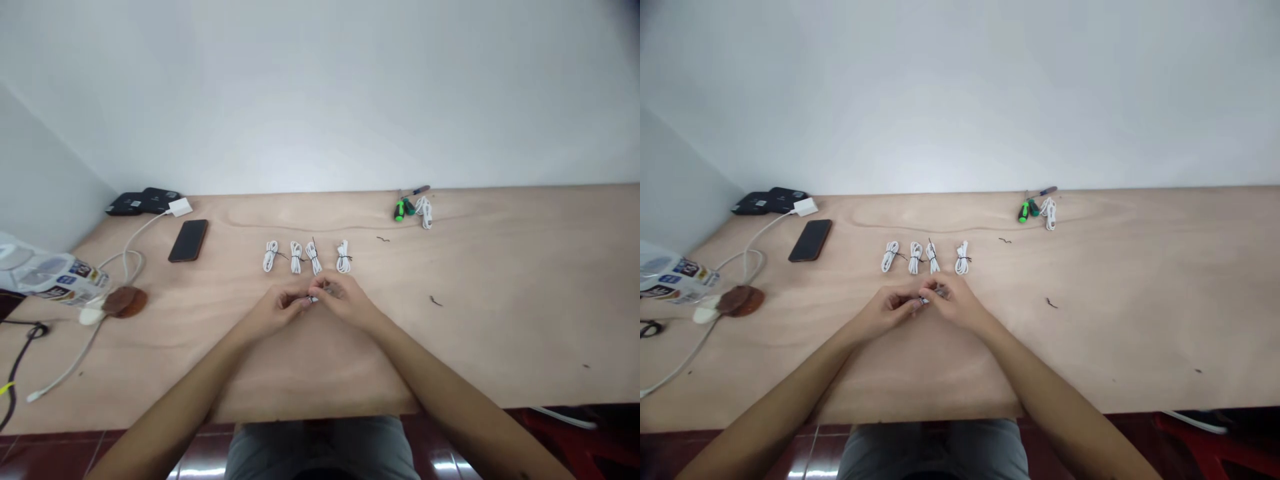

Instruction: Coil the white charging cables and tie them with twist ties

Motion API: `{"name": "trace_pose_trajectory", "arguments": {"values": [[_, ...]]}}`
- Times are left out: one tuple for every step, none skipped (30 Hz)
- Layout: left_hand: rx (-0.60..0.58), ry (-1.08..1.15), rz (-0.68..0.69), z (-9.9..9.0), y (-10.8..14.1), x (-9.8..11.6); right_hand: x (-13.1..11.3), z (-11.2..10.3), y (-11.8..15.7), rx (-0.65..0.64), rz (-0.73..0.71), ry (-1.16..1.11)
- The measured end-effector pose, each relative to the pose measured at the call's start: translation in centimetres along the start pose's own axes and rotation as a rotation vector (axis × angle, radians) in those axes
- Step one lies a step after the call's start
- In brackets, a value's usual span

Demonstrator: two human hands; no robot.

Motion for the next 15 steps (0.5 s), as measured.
{"name": "trace_pose_trajectory", "arguments": {"values": [[0.028, 0.002, 0.000, -0.1, 0.0, -0.1, 0.0, -0.1, 0.0, 0.009, -0.002, -0.040], [0.068, 0.002, -0.002, -0.2, -0.1, -0.2, -0.1, -0.2, -0.1, 0.031, -0.022, -0.065], [0.120, 0.000, -0.003, -0.5, -0.1, -0.5, -0.2, -0.3, -0.1, 0.066, -0.047, -0.073], [0.184, 0.000, -0.006, -0.7, -0.2, -0.7, -0.2, -0.5, -0.1, 0.111, -0.065, -0.070], [0.249, 0.005, -0.009, -1.0, -0.1, -1.0, -0.1, -0.7, -0.1, 0.166, -0.070, -0.059], [0.308, 0.016, -0.013, -1.2, -0.1, -1.3, 0.1, -0.9, 0.0, 0.219, -0.061, -0.042], [0.356, 0.030, -0.017, -1.4, -0.1, -1.6, 0.3, -1.0, 0.0, 0.262, -0.043, -0.026], [0.393, 0.044, -0.018, -1.5, 0.0, -1.8, 0.6, -1.0, 0.1, 0.291, -0.023, -0.015], [0.421, 0.055, -0.017, -1.6, 0.0, -2.0, 0.8, -1.0, 0.1, 0.307, -0.004, -0.011], [0.444, 0.063, -0.014, -1.6, 0.1, -2.0, 1.0, -0.9, 0.2, 0.313, 0.013, -0.013], [0.461, 0.068, -0.010, -1.6, 0.2, -2.0, 1.2, -0.8, 0.2, 0.311, 0.029, -0.018], [0.478, 0.076, -0.008, -1.6, 0.2, -2.0, 1.3, -0.7, 0.2, 0.307, 0.047, -0.024], [0.492, 0.086, -0.009, -1.6, 0.2, -1.9, 1.4, -0.6, 0.2, 0.307, 0.067, -0.033], [0.508, 0.098, -0.014, -1.6, 0.2, -1.9, 1.5, -0.6, 0.2, 0.303, 0.089, -0.043], [0.521, 0.112, -0.020, -1.5, 0.2, -1.8, 1.5, -0.5, 0.1, 0.294, 0.107, -0.057]]}}
Point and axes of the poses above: each hand's wrist, its own y-axis away from the middle knuckle, its own z-axis out of the palm, x = y × z, the point moved 5 cm from there along -y, towards the middle knuckle, and after that the axes turned 12 degrees about -y, right-handed, at the moved point
